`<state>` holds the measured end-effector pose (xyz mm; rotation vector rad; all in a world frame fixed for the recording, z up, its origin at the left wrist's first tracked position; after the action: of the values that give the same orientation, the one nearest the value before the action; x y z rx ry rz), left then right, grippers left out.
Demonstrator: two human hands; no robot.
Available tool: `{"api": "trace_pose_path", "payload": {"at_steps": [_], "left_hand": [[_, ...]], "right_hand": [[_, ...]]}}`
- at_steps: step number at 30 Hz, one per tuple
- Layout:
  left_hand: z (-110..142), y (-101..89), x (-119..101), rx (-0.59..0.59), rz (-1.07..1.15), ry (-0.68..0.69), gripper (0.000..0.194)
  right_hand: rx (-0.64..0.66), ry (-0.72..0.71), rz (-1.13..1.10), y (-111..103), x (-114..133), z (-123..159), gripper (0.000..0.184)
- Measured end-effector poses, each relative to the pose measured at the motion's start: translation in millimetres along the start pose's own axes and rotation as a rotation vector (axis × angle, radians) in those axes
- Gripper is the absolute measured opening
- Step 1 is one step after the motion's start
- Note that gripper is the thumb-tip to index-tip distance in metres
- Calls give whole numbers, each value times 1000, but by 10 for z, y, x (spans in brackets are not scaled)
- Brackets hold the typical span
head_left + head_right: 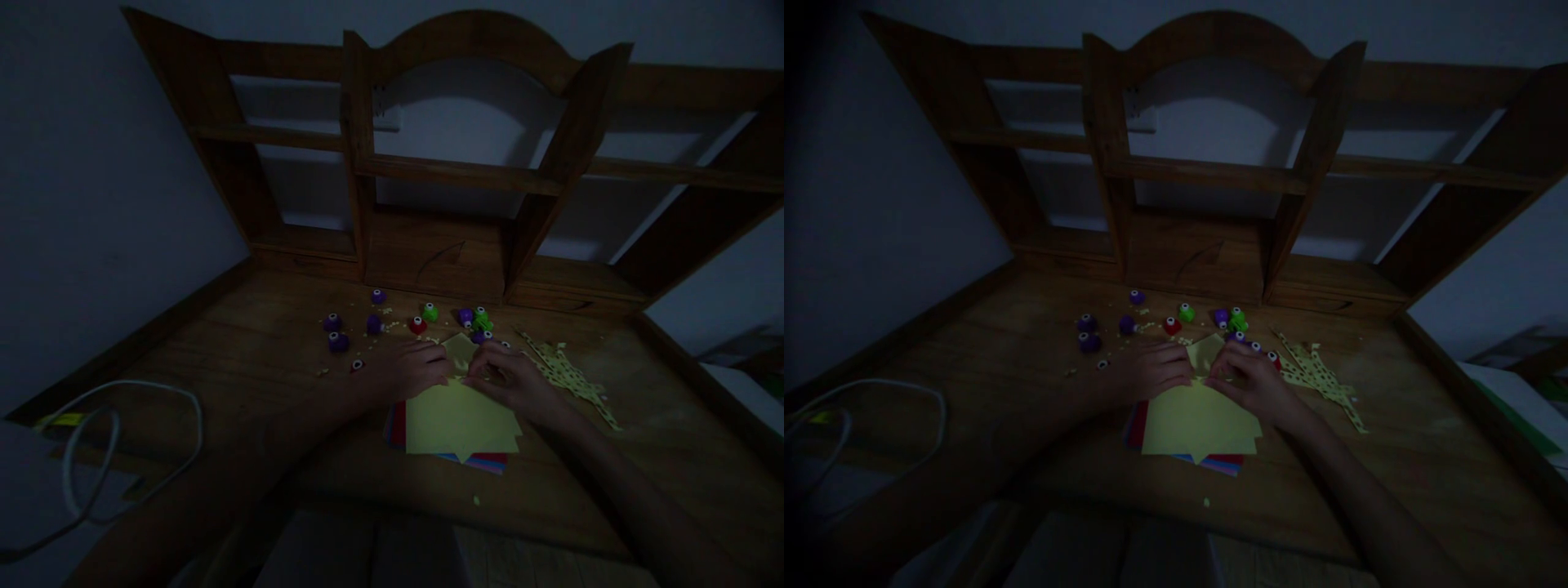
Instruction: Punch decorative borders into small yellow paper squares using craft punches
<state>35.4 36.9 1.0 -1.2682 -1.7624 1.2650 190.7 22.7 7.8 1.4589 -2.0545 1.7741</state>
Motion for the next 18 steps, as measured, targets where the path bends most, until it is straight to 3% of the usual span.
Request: {"api": "trace_pose_path", "payload": {"at_steps": [7,18], "left_hand": [[28,-19,-41,58,144,-57,29],[16,72,-36,147,378,-18,25]], "right_hand": [[102,32,-45,90,42,20,12],[229,102,-90,177,-33,34,19]]}}
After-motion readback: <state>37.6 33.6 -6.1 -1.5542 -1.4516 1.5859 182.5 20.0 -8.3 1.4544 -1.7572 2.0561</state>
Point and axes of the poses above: each hand's wrist, its own z-axis away from the middle knuckle, its own y-axis out of the palm, x = y × z, the point moved 6 cm from there along -z, towards the middle knuckle, and after that the axes turned 2 degrees about x, right-handed, at the moved point
